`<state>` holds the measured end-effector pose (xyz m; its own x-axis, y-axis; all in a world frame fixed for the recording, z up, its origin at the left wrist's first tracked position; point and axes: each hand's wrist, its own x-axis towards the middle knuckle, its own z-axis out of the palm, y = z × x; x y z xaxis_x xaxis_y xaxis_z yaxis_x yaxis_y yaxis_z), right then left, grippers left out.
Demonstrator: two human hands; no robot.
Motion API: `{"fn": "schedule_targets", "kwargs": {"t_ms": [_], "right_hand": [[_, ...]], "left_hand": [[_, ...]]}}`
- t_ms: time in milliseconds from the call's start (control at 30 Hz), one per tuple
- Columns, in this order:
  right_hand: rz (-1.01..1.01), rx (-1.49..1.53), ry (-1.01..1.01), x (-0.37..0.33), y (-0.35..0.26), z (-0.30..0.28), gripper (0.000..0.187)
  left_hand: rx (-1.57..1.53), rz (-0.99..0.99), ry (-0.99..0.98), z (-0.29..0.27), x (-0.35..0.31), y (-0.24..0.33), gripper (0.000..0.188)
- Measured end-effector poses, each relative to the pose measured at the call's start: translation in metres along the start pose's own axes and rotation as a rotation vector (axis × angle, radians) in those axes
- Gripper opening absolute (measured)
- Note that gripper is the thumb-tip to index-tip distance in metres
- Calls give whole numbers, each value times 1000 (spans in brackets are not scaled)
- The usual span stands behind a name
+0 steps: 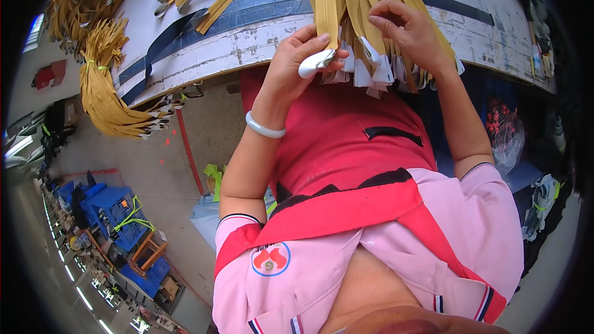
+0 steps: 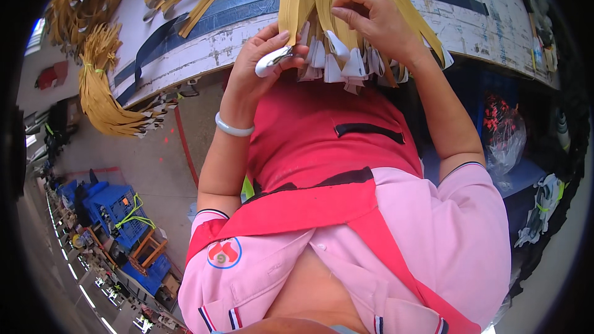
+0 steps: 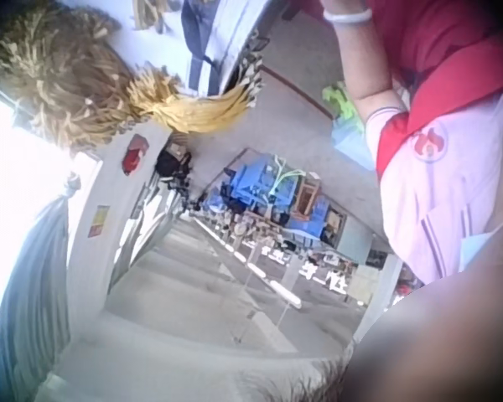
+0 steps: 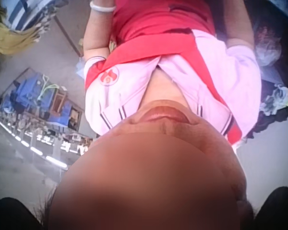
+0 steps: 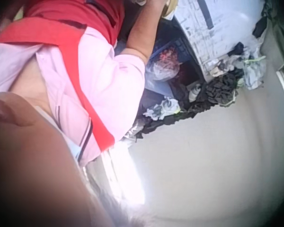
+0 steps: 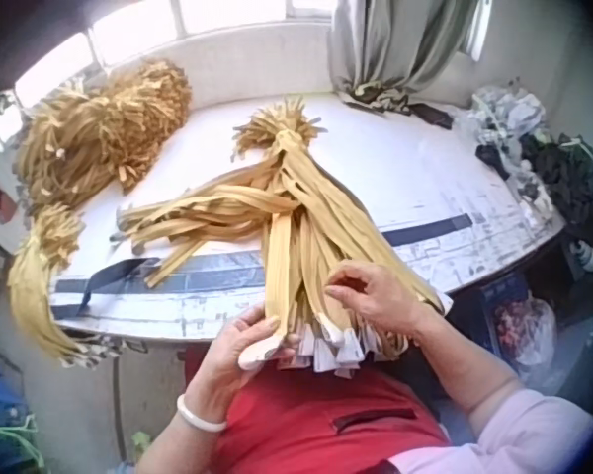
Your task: Manufacturing yellow fabric straps by applying small adhesive labels or pieces to the white ends.
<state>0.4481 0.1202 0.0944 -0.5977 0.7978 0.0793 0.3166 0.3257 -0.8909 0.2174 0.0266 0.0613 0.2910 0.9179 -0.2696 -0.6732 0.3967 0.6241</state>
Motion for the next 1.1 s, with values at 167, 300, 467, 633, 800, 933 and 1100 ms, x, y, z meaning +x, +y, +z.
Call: {"fn": "schedule_targets", "kwargs": {"t_ms": [167, 300, 467, 633, 800, 933, 1100], "right_hand": [[-116, -85, -91, -1, -26, 20, 12], [-314, -183, -214, -8, -38, 38, 14], [-317, -156, -368, -15, -41, 63, 15], [-352, -128, -374, -10, -42, 67, 11], [-224, 89, -422, -2, -50, 58, 11], [-80, 492, -358, 5, -45, 61, 10], [99, 589, -519, 18, -47, 53, 13]], "left_hand": [[35, 71, 131, -8, -22, -18, 34], [113, 123, 152, -2, -36, -30, 34], [185, 283, 223, -4, -49, -50, 39], [193, 366, 235, -1, -57, -40, 30], [296, 455, 33, -3, -66, -24, 19], [556, 657, -7, -5, -58, -3, 19], [625, 675, -14, -1, -53, 14, 19]]}}
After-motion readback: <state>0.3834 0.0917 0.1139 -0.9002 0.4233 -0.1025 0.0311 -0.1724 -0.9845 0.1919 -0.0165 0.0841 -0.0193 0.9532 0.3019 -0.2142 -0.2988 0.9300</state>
